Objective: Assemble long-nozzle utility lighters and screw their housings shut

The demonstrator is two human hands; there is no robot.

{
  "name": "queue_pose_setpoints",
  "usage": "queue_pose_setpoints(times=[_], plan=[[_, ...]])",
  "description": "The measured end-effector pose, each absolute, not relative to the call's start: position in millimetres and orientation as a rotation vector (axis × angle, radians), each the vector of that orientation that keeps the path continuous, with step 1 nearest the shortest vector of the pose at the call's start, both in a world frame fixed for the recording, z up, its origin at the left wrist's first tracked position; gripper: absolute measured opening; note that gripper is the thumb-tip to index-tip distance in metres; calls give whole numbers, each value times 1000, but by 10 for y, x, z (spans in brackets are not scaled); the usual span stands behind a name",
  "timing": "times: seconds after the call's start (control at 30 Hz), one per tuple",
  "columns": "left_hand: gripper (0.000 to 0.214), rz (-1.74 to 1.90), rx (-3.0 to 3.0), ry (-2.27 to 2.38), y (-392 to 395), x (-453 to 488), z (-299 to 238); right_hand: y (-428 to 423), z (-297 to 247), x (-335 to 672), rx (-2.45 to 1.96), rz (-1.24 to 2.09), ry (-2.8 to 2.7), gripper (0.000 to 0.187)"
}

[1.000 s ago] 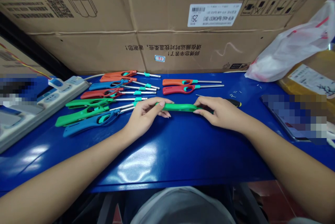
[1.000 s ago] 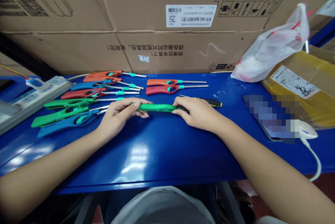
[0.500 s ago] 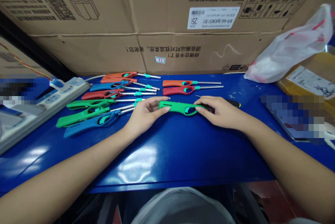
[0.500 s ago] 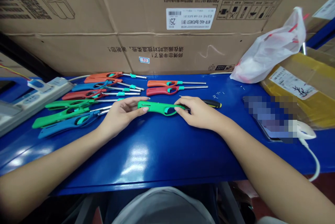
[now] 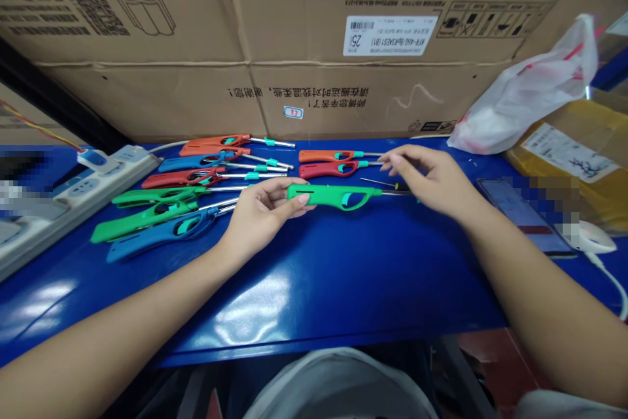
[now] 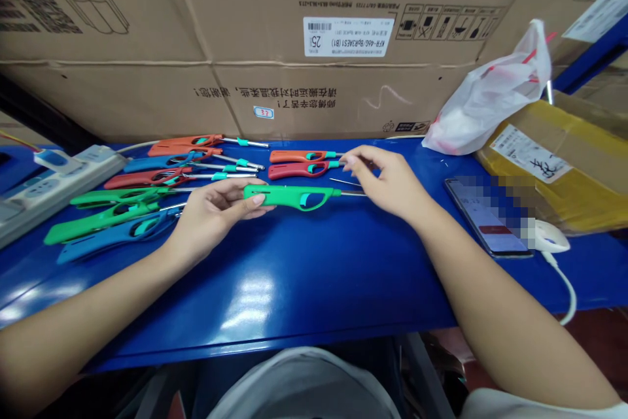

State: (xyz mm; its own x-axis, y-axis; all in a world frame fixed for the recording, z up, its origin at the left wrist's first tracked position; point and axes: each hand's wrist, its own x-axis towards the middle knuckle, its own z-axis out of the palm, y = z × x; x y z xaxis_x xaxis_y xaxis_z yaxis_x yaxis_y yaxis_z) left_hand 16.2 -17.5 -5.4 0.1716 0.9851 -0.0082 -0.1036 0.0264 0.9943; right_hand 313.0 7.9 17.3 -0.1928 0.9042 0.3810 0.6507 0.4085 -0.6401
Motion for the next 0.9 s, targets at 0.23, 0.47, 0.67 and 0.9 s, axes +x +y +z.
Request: queue_pose_setpoints(times=[0.23, 0.47, 0.67, 0.9], plan=[[51, 1088, 1085, 1094, -152, 170, -59, 93, 309, 3395, -1497, 340, -2126, 24], [43, 1179, 1003, 1085, -110, 123, -53, 99, 359, 3553, -1363, 117, -2442, 18], [36, 1007, 1077, 983, -148, 163, -69, 14, 279, 3271, -1075, 139, -2557, 19], [35, 782, 1463, 1045, -205, 197, -44, -176, 135, 2974, -1041, 289, -2634, 33]])
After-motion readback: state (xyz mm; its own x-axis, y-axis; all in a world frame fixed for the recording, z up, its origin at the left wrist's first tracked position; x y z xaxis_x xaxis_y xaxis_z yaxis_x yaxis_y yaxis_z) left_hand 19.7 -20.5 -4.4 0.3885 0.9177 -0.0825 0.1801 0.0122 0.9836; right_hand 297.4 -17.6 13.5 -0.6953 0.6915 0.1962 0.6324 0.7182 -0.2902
